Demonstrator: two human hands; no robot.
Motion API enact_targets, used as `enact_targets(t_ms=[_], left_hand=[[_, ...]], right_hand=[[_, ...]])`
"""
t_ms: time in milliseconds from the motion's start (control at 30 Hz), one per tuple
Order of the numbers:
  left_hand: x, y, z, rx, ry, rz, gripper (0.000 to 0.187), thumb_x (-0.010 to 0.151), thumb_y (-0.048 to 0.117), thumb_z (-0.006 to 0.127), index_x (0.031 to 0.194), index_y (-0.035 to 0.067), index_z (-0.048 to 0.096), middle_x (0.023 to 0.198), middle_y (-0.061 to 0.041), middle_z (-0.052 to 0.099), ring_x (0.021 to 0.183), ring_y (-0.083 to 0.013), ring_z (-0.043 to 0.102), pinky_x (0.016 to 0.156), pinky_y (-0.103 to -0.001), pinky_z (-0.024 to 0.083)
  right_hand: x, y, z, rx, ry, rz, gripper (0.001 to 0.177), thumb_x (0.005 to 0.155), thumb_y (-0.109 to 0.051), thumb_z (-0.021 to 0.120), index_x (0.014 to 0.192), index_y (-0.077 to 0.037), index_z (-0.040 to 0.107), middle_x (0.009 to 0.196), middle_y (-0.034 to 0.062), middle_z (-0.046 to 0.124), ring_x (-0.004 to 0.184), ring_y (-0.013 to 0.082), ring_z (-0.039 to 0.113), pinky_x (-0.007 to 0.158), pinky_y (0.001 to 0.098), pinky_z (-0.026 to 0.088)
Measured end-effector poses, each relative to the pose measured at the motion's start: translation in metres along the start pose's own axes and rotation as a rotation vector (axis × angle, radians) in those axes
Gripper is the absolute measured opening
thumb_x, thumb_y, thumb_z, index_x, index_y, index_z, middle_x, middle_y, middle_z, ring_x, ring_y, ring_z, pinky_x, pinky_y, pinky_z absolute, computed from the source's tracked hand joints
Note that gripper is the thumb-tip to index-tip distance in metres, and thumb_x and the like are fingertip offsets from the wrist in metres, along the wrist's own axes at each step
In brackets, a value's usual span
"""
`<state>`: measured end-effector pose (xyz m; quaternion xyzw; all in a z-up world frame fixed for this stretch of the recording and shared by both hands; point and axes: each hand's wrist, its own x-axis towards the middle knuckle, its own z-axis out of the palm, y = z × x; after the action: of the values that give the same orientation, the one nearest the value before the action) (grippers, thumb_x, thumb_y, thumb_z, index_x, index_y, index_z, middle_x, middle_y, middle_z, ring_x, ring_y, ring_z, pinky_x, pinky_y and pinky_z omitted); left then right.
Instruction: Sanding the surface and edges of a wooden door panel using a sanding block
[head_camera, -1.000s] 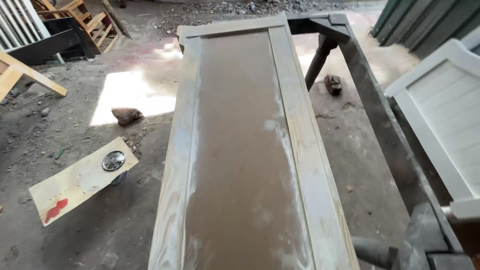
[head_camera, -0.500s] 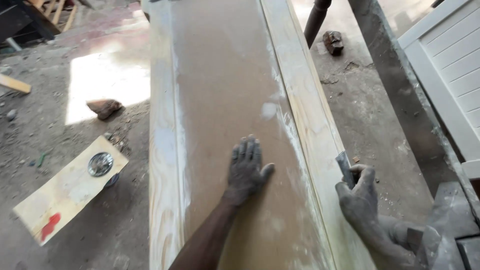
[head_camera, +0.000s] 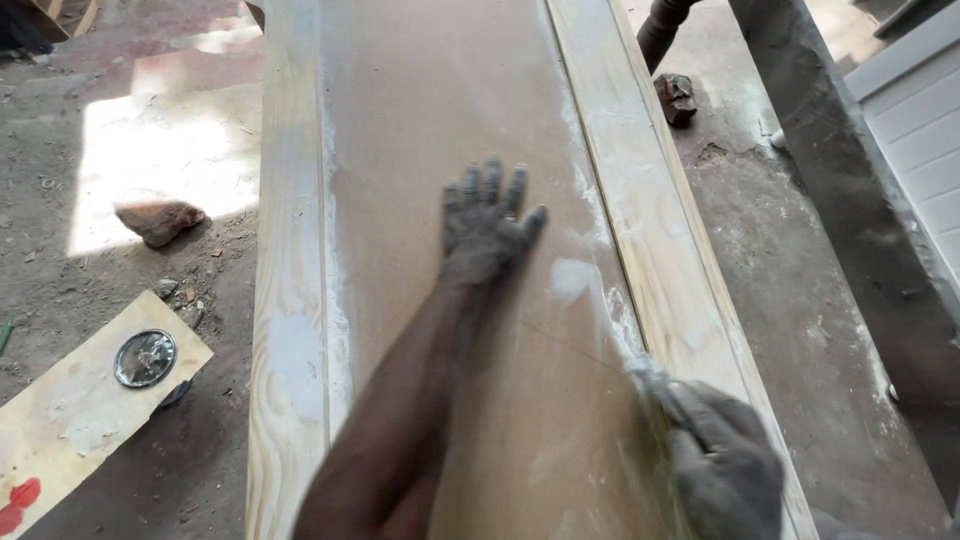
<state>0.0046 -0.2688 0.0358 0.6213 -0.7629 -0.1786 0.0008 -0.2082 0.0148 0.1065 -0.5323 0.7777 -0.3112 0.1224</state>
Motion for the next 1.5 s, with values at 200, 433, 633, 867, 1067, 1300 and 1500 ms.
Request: enact_targets(t_ms=[200,433,633,867,1067,1300,1500], left_hand=[[-0.032,-0.069,-0.006,0.044,0.141,-0.112,0.081,0.093,0.075,0.025,0.162,0.034,0.022,0.172,-0.007,0.014,0.157,-0.0366,0.008,0.122,-0.06,0.003],[-0.045,-0.085,0.012,0.073,0.365,-0.12,0.079,0.095,0.072,0.038,0.16,0.028,0.034,0.169,-0.008,0.024,0.155,-0.0351,0.015,0.123,-0.058,0.004],[-0.049,-0.084,0.009,0.04,0.389,-0.116,0.08,0.094,0.071,0.042,0.158,0.025,0.038,0.167,-0.009,0.029,0.154,-0.0356,0.019,0.123,-0.058,0.005],[-0.047,-0.084,0.007,0.066,0.345,-0.138,0.082,0.094,0.073,0.036,0.161,0.024,0.033,0.169,-0.009,0.024,0.155,-0.0358,0.015,0.123,-0.058,0.002],[-0.062,-0.065,-0.024,-0.048,0.191,-0.205,0.082,0.098,0.074,0.038,0.163,0.025,0.032,0.172,-0.009,0.021,0.158,-0.035,0.011,0.127,-0.056,0.003],[-0.044,-0.085,0.004,0.044,0.331,-0.142,0.082,0.095,0.073,0.036,0.162,0.025,0.03,0.17,-0.008,0.021,0.156,-0.0358,0.013,0.123,-0.059,0.002],[-0.049,-0.083,-0.004,0.023,0.334,-0.126,0.083,0.094,0.072,0.04,0.161,0.023,0.032,0.169,-0.01,0.022,0.155,-0.0353,0.013,0.123,-0.058,0.002]], right_hand=[[0.0,0.008,0.043,-0.29,-0.002,-0.587,0.041,0.088,-0.019,0.074,0.128,-0.027,0.073,0.128,-0.0075,0.072,0.114,0.0161,0.067,0.102,0.0321,0.052],[0.031,-0.032,0.051,-0.468,-0.481,-0.69,0.069,0.082,-0.017,0.056,0.15,-0.012,0.043,0.151,0.0099,0.045,0.12,0.0341,0.05,0.087,0.0474,0.059],[0.062,-0.052,0.083,-0.466,-0.339,-0.619,0.066,0.091,-0.018,0.047,0.157,-0.018,0.039,0.158,0.0086,0.047,0.106,0.0346,0.055,0.095,0.044,0.045],[0.054,-0.047,0.091,-0.482,-0.254,-0.673,0.059,0.101,-0.035,0.045,0.151,-0.004,0.048,0.155,0.0145,0.051,0.144,0.029,0.045,0.118,0.0394,0.033],[0.084,-0.064,0.113,-0.535,-0.182,-0.631,0.054,0.105,-0.036,0.048,0.142,0.001,0.059,0.146,0.0235,0.058,0.141,0.0394,0.05,0.114,0.0477,0.041],[0.08,-0.051,0.114,-0.473,-0.344,-0.619,0.066,0.103,-0.039,0.042,0.156,-0.002,0.036,0.163,0.0168,0.039,0.153,0.033,0.031,0.12,0.0472,0.029],[0.063,-0.059,0.095,-0.445,-0.428,-0.56,0.065,0.108,-0.039,0.031,0.159,0.001,0.028,0.164,0.0234,0.032,0.151,0.0374,0.03,0.118,0.0496,0.028]])
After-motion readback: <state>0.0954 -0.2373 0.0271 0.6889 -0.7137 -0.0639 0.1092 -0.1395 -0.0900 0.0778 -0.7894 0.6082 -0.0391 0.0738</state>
